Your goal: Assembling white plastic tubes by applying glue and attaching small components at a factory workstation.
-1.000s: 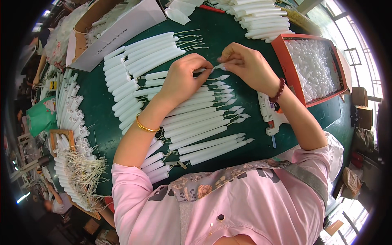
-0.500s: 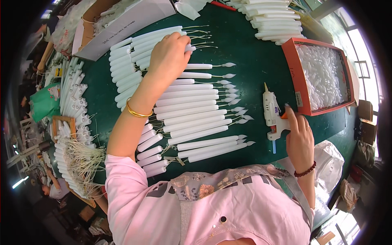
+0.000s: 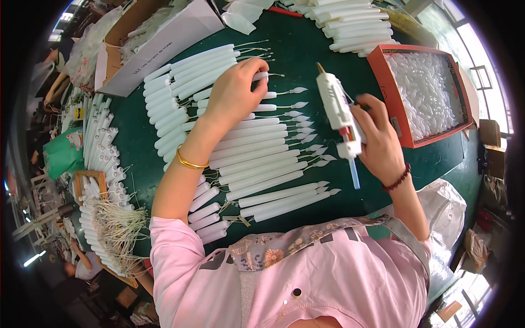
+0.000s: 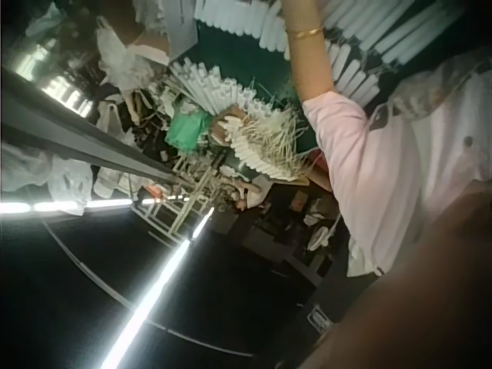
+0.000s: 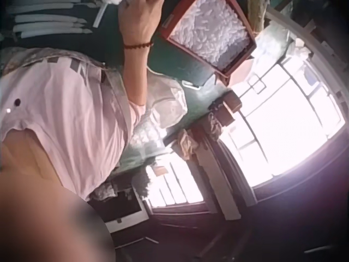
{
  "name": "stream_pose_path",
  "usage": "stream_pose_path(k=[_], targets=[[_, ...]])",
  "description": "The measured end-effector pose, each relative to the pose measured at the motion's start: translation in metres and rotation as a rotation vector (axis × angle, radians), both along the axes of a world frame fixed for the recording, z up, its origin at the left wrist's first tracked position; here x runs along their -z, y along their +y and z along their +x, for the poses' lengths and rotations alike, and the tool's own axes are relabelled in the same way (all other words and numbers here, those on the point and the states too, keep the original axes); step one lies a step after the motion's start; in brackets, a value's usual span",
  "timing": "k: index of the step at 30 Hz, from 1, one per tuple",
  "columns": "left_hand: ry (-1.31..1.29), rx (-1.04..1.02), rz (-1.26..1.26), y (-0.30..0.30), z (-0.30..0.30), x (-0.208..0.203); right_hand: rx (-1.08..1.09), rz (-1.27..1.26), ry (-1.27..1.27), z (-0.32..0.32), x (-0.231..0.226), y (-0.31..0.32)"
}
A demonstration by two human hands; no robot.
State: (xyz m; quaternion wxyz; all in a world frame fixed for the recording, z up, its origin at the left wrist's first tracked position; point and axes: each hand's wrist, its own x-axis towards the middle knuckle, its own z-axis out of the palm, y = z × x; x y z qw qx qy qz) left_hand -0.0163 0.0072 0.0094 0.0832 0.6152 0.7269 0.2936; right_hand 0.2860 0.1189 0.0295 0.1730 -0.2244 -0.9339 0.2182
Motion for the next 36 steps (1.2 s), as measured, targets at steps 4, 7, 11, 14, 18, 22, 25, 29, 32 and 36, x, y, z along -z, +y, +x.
stream_pose_path(k=[4, 7, 11, 14, 18, 22, 25, 29, 32, 36], targets=[[-0.195, 0.009, 0.074, 0.002, 0.002, 0.006, -0.073, 0.032, -0.013, -0.014, 0.017, 0.005], [-0.294, -0.035, 0.038, 0.0, 0.002, 0.008, -0.08, 0.059, -0.001, -0.016, 0.025, 0.002], [-0.219, 0.015, 0.054, 0.001, -0.004, 0.009, -0.075, 0.063, -0.021, -0.018, 0.025, 0.0], [-0.182, 0.013, 0.049, -0.002, -0.004, 0.009, -0.108, 0.055, -0.02, -0.023, 0.024, -0.002], [-0.176, -0.01, 0.087, -0.003, -0.001, 0.01, -0.109, 0.044, -0.012, -0.026, 0.026, -0.004], [-0.204, -0.015, 0.101, -0.003, 0.001, 0.009, -0.105, 0.058, -0.001, -0.025, 0.027, -0.005], [-0.188, -0.021, 0.087, -0.003, 0.001, 0.008, -0.109, 0.059, -0.005, -0.026, 0.027, -0.006], [-0.187, -0.029, 0.062, -0.004, 0.004, 0.007, -0.129, 0.068, -0.034, -0.026, 0.027, -0.008], [-0.236, -0.039, 0.071, -0.004, 0.005, 0.01, -0.146, 0.084, -0.055, -0.026, 0.027, -0.009], [-0.245, -0.039, 0.064, -0.005, 0.004, 0.009, -0.148, 0.088, -0.061, -0.027, 0.027, -0.01]])
